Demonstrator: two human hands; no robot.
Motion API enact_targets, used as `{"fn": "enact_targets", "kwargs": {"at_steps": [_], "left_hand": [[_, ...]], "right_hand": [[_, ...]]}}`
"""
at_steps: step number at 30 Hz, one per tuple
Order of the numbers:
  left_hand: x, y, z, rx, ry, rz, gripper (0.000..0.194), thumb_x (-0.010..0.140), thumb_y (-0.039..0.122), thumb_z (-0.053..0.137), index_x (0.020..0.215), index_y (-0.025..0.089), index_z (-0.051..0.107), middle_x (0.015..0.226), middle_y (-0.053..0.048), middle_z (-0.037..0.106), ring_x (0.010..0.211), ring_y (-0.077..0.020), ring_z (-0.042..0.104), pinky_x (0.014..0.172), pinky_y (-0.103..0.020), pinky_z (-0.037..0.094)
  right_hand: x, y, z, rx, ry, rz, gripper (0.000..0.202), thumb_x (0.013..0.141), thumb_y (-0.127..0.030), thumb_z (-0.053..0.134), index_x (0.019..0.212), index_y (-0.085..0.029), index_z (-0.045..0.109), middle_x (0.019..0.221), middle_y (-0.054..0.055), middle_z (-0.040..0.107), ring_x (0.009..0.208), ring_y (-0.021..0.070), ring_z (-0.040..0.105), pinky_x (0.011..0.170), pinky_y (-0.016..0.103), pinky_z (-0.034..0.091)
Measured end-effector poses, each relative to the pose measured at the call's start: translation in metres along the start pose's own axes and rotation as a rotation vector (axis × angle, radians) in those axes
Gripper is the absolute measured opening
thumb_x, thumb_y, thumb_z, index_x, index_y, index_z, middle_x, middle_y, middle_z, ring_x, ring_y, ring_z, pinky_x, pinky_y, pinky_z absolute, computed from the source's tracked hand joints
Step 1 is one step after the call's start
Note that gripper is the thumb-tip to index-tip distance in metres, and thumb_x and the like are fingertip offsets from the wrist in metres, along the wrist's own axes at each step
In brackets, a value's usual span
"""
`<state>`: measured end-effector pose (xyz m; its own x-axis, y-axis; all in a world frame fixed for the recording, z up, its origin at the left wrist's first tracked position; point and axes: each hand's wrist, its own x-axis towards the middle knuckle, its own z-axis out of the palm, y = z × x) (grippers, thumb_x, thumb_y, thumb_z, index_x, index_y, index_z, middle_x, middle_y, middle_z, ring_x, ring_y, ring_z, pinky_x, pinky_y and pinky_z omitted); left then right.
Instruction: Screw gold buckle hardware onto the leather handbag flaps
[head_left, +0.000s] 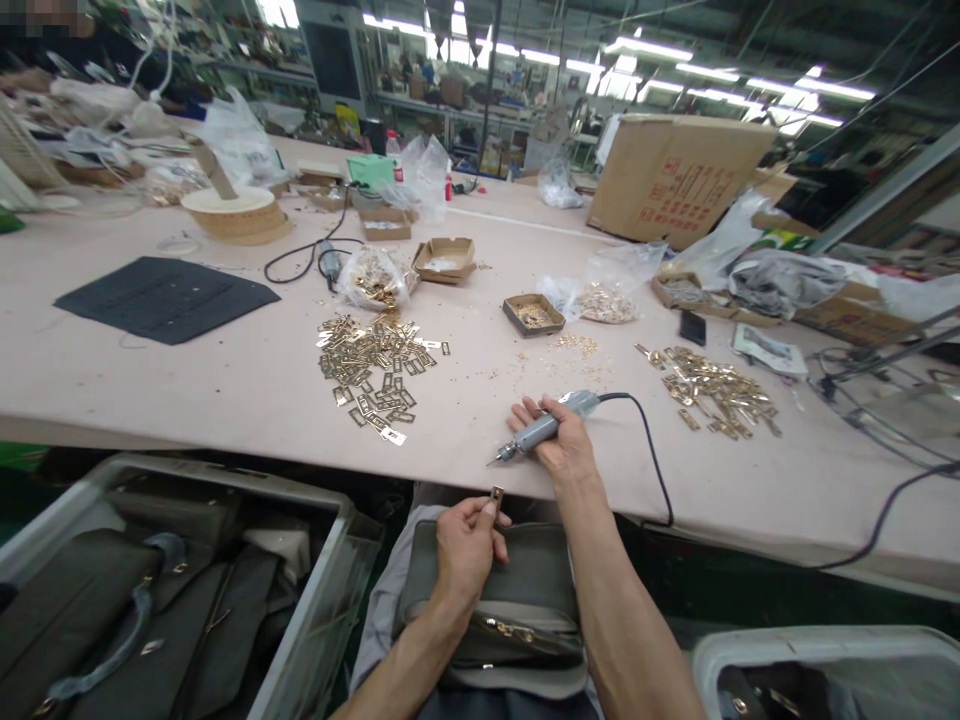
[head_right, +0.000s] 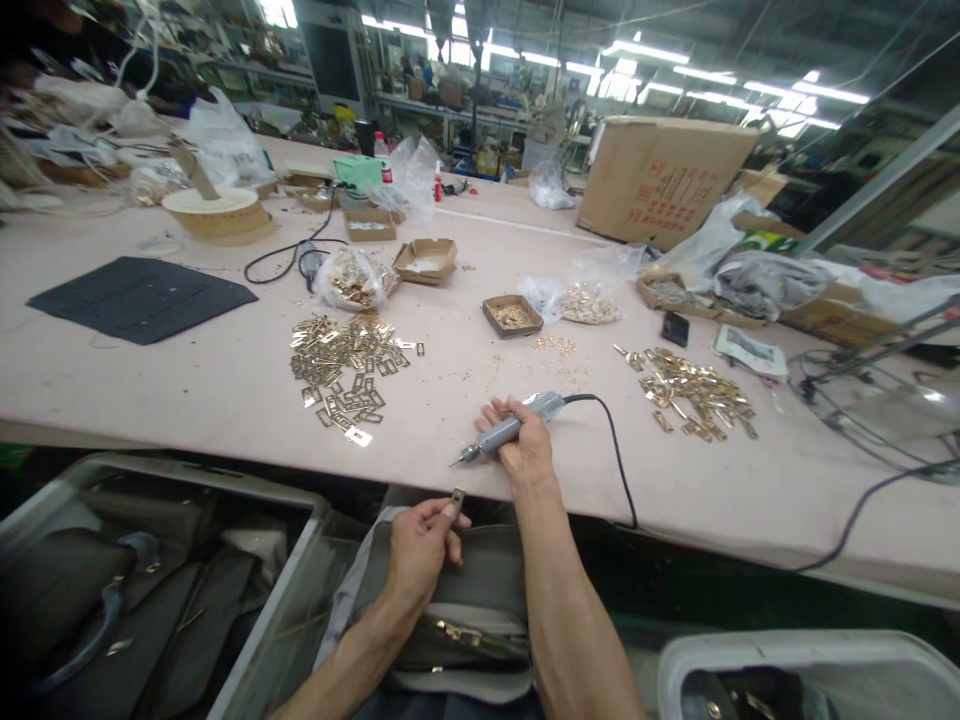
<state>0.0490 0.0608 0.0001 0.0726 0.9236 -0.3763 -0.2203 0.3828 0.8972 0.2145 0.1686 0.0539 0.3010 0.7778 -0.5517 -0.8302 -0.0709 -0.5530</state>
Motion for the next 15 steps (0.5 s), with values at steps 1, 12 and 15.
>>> {"fn": "enact_targets", "kwargs": {"at_steps": [1,12,15], "left_hand": [[0.000,-0.001,0.000,-0.003,-0.001,0.004,0.040,0.080,0.051,0.071,0.079,0.011,0.068,0.070,-0.009,0.072,0.033,-0.0097,0.050,0.034,-0.021,0.038],[0.000,0.001,0.001,0.001,-0.012,0.007,0.036,0.081,0.048,0.069,0.080,0.011,0.068,0.072,-0.009,0.072,0.033,-0.0098,0.051,0.035,-0.022,0.042],[0.000,0.001,0.000,0.007,-0.007,0.013,0.036,0.081,0.047,0.069,0.079,0.011,0.068,0.072,-0.009,0.072,0.033,-0.0099,0.051,0.034,-0.022,0.041]], "right_hand": [[0.000,-0.004,-0.001,0.008,-0.017,-0.022,0.011,0.088,-0.015,0.064,0.092,-0.019,0.055,0.101,0.011,0.071,0.102,0.0315,0.071,0.086,0.056,0.061],[0.004,-0.037,-0.001,0.087,-0.026,-0.299,0.020,0.082,-0.013,0.070,0.087,-0.020,0.052,0.076,-0.005,0.067,0.069,0.0152,0.072,0.088,0.044,0.062],[0.007,-0.035,0.004,0.117,0.021,-0.275,0.016,0.084,-0.009,0.064,0.088,-0.020,0.053,0.077,-0.004,0.067,0.071,0.0154,0.072,0.090,0.047,0.061]]}}
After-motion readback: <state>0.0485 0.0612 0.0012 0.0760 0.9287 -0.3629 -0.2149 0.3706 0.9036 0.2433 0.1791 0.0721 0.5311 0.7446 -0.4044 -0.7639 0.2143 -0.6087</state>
